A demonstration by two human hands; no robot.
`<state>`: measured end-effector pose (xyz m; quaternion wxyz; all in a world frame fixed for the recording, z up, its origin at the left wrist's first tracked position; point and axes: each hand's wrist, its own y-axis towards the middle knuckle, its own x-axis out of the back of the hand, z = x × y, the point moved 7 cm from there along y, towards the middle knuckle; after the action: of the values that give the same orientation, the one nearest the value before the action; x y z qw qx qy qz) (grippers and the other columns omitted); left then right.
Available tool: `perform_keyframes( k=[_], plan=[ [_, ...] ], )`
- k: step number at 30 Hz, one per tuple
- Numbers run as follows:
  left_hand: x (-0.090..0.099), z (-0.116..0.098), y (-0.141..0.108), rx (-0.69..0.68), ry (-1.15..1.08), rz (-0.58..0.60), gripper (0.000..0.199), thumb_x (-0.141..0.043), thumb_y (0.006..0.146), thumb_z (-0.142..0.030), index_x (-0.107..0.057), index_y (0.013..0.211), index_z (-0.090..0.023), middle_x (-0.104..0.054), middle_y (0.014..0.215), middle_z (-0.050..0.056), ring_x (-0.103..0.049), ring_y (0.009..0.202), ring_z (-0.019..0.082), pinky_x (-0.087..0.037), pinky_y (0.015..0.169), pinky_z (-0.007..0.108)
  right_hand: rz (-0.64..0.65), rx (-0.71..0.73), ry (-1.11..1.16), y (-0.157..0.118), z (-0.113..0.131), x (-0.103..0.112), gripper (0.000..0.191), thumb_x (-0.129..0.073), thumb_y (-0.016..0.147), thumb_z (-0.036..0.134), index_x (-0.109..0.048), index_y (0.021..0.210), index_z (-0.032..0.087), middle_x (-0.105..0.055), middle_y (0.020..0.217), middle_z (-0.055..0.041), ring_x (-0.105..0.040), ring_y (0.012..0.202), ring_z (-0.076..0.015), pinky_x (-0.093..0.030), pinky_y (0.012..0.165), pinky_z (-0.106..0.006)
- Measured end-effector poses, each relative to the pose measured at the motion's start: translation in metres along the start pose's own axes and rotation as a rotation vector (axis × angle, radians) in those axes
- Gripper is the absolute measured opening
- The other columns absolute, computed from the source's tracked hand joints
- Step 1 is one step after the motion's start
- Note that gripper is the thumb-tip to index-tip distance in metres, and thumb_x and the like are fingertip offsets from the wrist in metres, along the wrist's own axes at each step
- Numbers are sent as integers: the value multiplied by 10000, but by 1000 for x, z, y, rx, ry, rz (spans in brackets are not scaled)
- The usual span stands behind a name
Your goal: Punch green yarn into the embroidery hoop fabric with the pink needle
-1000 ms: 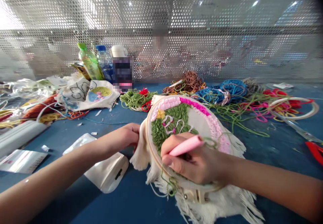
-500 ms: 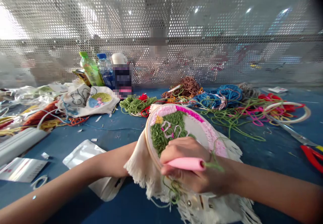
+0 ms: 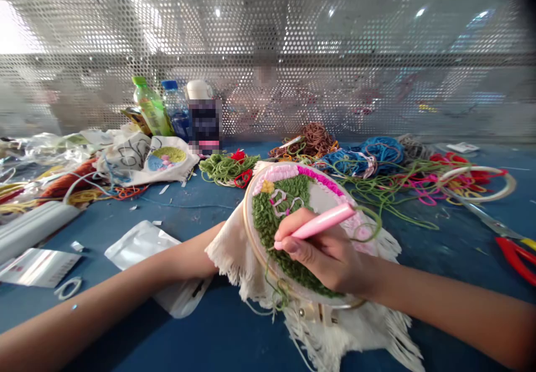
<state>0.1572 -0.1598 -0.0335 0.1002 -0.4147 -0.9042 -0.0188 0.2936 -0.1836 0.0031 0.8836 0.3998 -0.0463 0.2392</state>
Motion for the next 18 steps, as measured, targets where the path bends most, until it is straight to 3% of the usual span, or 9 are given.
perform_keyframes(
  k=[9, 18],
  plan=[
    [7, 11, -5, 95, -104, -27, 385, -711, 677, -201, -704, 1059, -154, -753, 1092, 71, -659, 979, 289, -527, 883, 350, -35, -16, 98, -3, 3, 3, 36, -534, 956, 190, -561, 933, 194, -523, 770, 14, -468, 595, -62, -384, 509, -185],
    [5, 9, -4, 88, -145, -80, 295, -663, 730, -260, -747, 995, -162, -772, 1017, 51, -660, 944, 289, -528, 855, 360, -74, -200, 416, -6, -16, 2, 117, -504, 998, 290, -567, 931, 218, -517, 683, 35, -471, 557, -55, -349, 468, -168]
  ],
)
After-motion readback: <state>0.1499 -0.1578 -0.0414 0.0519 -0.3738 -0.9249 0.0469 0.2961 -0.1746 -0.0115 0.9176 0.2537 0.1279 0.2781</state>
